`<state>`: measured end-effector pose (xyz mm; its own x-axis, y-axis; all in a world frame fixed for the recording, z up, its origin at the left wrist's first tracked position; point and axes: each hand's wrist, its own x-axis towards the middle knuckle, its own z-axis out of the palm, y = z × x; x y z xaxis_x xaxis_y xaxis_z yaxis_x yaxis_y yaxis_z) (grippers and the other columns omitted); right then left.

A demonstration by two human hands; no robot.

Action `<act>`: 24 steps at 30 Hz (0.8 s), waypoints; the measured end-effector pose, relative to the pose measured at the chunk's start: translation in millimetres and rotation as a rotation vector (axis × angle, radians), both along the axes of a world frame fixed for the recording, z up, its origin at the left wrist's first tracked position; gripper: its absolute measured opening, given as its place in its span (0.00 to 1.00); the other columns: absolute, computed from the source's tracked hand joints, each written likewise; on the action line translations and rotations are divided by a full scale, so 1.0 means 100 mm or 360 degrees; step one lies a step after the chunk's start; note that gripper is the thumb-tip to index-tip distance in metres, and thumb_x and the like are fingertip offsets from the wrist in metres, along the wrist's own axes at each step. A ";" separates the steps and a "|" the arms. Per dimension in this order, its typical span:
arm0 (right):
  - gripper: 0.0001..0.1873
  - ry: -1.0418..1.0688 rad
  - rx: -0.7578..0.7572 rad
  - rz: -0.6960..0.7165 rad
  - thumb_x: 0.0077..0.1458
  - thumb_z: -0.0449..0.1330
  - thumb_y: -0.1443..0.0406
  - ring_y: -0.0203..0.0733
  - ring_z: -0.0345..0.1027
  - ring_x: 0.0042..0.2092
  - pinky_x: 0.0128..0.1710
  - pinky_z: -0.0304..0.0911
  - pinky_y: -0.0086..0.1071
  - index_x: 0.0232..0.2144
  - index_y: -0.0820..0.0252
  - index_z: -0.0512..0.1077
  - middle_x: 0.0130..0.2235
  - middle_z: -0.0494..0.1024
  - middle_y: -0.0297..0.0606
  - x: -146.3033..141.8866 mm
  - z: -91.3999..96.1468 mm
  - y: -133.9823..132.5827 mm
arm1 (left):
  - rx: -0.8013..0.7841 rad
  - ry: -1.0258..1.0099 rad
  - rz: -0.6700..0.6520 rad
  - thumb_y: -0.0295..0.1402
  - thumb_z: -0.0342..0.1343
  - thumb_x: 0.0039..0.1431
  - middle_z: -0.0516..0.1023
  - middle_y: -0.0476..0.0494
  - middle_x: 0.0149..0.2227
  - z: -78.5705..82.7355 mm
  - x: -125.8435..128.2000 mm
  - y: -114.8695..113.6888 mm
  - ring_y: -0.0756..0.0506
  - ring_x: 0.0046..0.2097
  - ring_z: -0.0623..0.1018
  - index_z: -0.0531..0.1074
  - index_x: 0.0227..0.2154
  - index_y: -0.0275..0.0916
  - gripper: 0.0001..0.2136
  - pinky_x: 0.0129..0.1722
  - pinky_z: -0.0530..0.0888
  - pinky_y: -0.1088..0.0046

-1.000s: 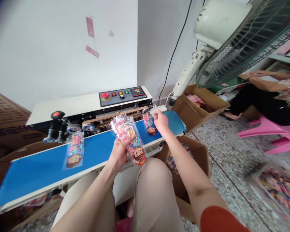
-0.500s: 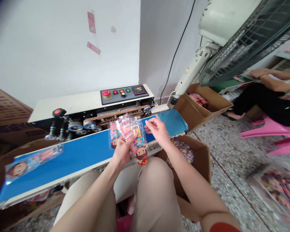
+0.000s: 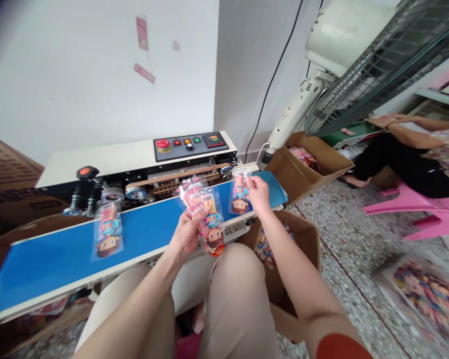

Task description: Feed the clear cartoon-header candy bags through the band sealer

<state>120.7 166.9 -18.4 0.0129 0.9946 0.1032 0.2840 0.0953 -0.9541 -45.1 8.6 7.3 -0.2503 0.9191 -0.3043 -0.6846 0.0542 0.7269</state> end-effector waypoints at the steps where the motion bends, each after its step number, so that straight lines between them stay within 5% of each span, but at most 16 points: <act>1: 0.22 -0.0178 0.0049 0.0006 0.51 0.56 0.46 0.35 0.63 0.25 0.24 0.60 0.28 0.27 0.60 0.69 0.26 0.73 0.35 0.05 -0.03 0.14 | -0.0002 0.0001 -0.0001 0.35 0.71 0.41 0.81 0.41 0.33 0.00 0.00 0.00 0.47 0.30 0.78 0.77 0.34 0.34 0.16 0.34 0.75 0.71; 5: 0.15 -0.0857 0.0111 0.0208 0.55 0.55 0.55 0.37 0.65 0.27 0.28 0.57 0.30 0.27 0.61 0.72 0.26 0.75 0.38 0.02 -0.02 0.48 | -0.0012 0.0022 0.0033 0.33 0.71 0.39 0.81 0.42 0.33 0.01 0.01 0.00 0.48 0.29 0.78 0.77 0.34 0.34 0.16 0.34 0.76 0.71; 8: 0.14 -0.1022 0.0240 0.0183 0.57 0.54 0.56 0.41 0.68 0.32 0.33 0.59 0.32 0.31 0.59 0.72 0.30 0.76 0.41 -0.14 0.10 0.35 | 0.0010 0.0038 0.0076 0.33 0.71 0.39 0.82 0.41 0.33 0.01 0.00 0.01 0.46 0.31 0.79 0.78 0.33 0.34 0.16 0.34 0.76 0.69; 11: 0.18 -0.0768 0.0393 0.0232 0.59 0.51 0.52 0.43 0.68 0.36 0.36 0.61 0.34 0.34 0.59 0.71 0.35 0.77 0.43 -0.30 0.23 -0.10 | 0.0041 0.0026 0.0163 0.33 0.72 0.38 0.82 0.41 0.35 -0.01 -0.01 0.03 0.45 0.33 0.80 0.78 0.34 0.35 0.17 0.38 0.76 0.67; 14: 0.18 -0.0269 0.0185 0.0686 0.57 0.55 0.49 0.39 0.68 0.32 0.32 0.62 0.30 0.31 0.58 0.70 0.30 0.75 0.36 -0.43 0.28 -0.67 | 0.0055 0.0013 0.0280 0.32 0.72 0.36 0.82 0.42 0.35 -0.03 0.00 0.04 0.44 0.34 0.80 0.77 0.35 0.35 0.19 0.39 0.76 0.66; 17: 0.18 0.0039 0.0038 0.0686 0.51 0.61 0.50 0.36 0.65 0.28 0.29 0.61 0.28 0.26 0.58 0.67 0.26 0.72 0.32 -0.49 0.22 -1.00 | 0.0081 0.0019 0.0316 0.34 0.72 0.37 0.81 0.42 0.35 -0.02 0.02 0.05 0.46 0.34 0.80 0.77 0.35 0.35 0.19 0.39 0.75 0.68; 21: 0.21 0.0372 -0.0183 0.0245 0.48 0.60 0.46 0.36 0.66 0.27 0.28 0.63 0.30 0.30 0.57 0.65 0.28 0.73 0.32 -0.31 0.09 -0.71 | 0.0010 0.0028 0.0262 0.37 0.70 0.41 0.77 0.48 0.26 0.01 0.02 0.03 0.49 0.25 0.76 0.74 0.33 0.35 0.17 0.29 0.74 0.71; 24: 0.22 0.0012 -0.0125 0.0043 0.47 0.60 0.45 0.35 0.62 0.25 0.27 0.60 0.31 0.26 0.56 0.64 0.24 0.71 0.31 -0.07 0.02 -0.15 | 0.0006 0.0041 0.0198 0.39 0.70 0.41 0.76 0.50 0.24 0.02 0.00 0.02 0.49 0.24 0.75 0.72 0.35 0.37 0.19 0.28 0.74 0.69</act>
<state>113.6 151.6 -16.8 -0.0137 0.9996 0.0246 0.2749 0.0274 -0.9611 -45.0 10.3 9.0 -0.3701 0.8816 -0.2930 -0.6671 -0.0327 0.7443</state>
